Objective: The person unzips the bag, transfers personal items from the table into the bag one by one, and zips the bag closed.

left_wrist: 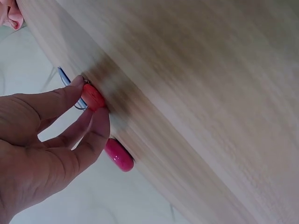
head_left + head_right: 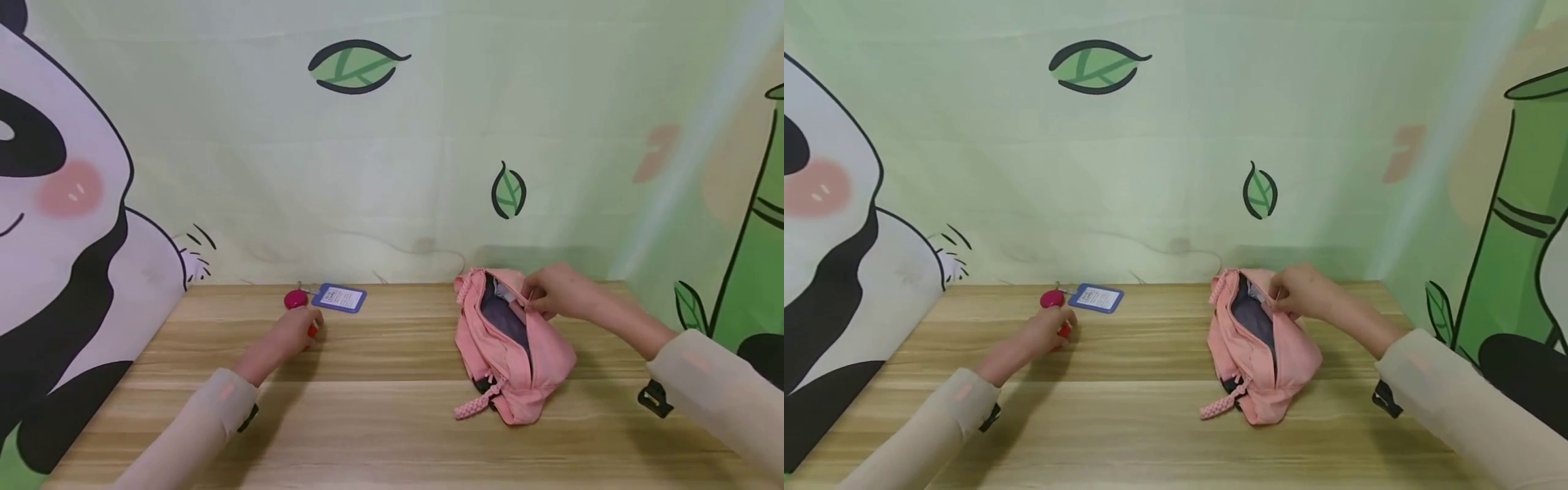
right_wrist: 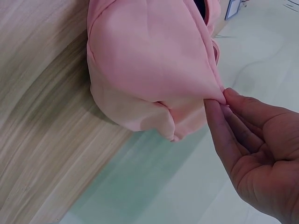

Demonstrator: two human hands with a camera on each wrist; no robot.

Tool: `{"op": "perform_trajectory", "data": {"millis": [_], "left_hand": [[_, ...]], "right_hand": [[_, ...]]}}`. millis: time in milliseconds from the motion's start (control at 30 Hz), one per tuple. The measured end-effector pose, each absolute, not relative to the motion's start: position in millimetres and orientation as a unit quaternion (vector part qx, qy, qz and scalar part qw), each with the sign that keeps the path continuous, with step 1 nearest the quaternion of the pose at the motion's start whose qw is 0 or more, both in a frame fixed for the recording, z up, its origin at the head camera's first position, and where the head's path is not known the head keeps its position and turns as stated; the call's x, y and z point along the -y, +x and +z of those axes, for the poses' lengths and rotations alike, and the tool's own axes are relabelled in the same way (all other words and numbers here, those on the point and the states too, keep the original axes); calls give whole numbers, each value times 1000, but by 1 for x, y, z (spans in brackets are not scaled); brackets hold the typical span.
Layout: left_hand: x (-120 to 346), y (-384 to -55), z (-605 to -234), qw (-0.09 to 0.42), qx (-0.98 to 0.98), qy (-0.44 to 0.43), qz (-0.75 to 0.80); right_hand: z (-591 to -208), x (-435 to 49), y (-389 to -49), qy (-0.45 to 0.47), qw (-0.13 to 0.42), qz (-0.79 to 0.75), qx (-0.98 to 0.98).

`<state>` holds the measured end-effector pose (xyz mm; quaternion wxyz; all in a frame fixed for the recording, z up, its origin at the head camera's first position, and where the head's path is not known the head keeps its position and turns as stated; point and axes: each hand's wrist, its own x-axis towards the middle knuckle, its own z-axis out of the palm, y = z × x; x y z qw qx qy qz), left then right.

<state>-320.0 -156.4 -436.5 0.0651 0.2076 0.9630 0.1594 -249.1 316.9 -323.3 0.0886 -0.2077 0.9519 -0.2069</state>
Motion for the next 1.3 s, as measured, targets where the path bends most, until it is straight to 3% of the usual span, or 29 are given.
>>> {"op": "perform_trajectory", "data": {"millis": [1033, 1300], "left_hand": [[154, -308, -435, 97, -961, 180, 187], [152, -304, -425, 31, -953, 228, 198]], "right_hand": [[-328, -314, -247, -192, 87, -220, -953], [-329, -315, -246, -195, 88, -231, -949]]}}
